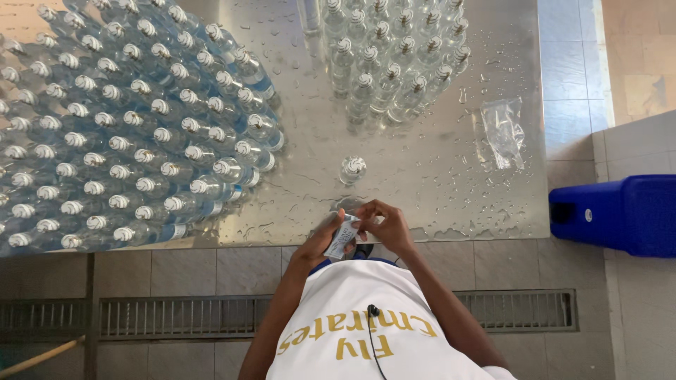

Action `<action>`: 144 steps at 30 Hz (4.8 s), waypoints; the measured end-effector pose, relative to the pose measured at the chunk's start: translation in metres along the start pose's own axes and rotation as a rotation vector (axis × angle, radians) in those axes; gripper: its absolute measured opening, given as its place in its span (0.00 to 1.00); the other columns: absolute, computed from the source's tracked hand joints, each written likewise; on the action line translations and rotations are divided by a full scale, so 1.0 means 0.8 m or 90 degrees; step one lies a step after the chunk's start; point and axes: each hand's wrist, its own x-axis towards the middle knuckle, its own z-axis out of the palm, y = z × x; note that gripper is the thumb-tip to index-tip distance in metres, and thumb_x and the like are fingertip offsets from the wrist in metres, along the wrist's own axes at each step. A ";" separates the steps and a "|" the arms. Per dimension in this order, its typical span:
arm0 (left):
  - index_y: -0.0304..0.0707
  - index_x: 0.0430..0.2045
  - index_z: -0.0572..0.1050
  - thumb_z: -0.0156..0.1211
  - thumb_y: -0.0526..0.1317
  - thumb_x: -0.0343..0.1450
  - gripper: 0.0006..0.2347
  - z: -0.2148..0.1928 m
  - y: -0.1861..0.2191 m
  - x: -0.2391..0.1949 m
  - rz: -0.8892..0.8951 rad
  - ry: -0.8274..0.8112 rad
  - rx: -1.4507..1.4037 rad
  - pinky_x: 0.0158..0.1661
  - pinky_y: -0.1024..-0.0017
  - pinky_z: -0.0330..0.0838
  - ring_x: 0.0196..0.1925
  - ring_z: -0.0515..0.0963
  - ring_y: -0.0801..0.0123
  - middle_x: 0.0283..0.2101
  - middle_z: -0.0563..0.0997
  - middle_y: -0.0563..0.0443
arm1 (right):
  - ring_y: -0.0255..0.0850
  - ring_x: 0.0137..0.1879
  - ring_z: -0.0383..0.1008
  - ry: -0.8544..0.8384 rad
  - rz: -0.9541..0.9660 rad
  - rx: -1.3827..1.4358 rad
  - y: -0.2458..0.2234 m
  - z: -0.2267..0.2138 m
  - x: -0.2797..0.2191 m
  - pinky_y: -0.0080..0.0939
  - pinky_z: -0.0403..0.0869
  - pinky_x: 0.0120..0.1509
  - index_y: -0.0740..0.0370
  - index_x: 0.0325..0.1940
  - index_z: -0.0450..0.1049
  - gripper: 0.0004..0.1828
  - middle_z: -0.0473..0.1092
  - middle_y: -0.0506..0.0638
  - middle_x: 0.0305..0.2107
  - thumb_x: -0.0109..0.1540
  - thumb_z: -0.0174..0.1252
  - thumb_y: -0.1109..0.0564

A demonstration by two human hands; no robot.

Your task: The person stands at a stainless steel table and applies small rectangular labels to the necks of clear plastic bottles. They pick up a bottle, place a label on it, smooth it down, and then set the bottle back on the table among many others.

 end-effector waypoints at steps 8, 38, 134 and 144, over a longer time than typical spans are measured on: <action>0.33 0.43 0.83 0.48 0.64 0.82 0.29 -0.014 -0.015 0.000 0.038 -0.012 -0.054 0.29 0.75 0.78 0.25 0.83 0.65 0.30 0.85 0.40 | 0.49 0.45 0.85 0.010 -0.080 -0.092 -0.044 0.002 0.010 0.52 0.78 0.59 0.54 0.42 0.89 0.10 0.85 0.52 0.36 0.58 0.75 0.63; 0.40 0.70 0.73 0.44 0.69 0.79 0.35 -0.099 -0.034 0.001 0.145 0.055 -0.098 0.30 0.73 0.74 0.28 0.82 0.69 0.46 0.88 0.39 | 0.46 0.52 0.85 0.108 -0.265 -0.101 -0.052 -0.039 0.110 0.52 0.77 0.63 0.54 0.47 0.86 0.07 0.85 0.50 0.42 0.65 0.72 0.62; 0.35 0.73 0.70 0.47 0.66 0.78 0.36 -0.160 -0.057 -0.084 0.232 0.171 -0.200 0.31 0.76 0.72 0.29 0.78 0.71 0.44 0.85 0.41 | 0.59 0.78 0.65 0.128 -0.267 -0.102 0.003 0.144 0.348 0.59 0.68 0.82 0.53 0.83 0.54 0.41 0.61 0.57 0.75 0.70 0.67 0.55; 0.33 0.74 0.68 0.46 0.68 0.79 0.38 -0.152 -0.048 -0.065 0.183 0.148 -0.156 0.30 0.73 0.72 0.29 0.80 0.69 0.46 0.88 0.36 | 0.55 0.62 0.66 0.610 -0.178 -0.223 0.179 -0.098 0.357 0.57 0.75 0.71 0.53 0.73 0.55 0.48 0.58 0.54 0.52 0.62 0.84 0.59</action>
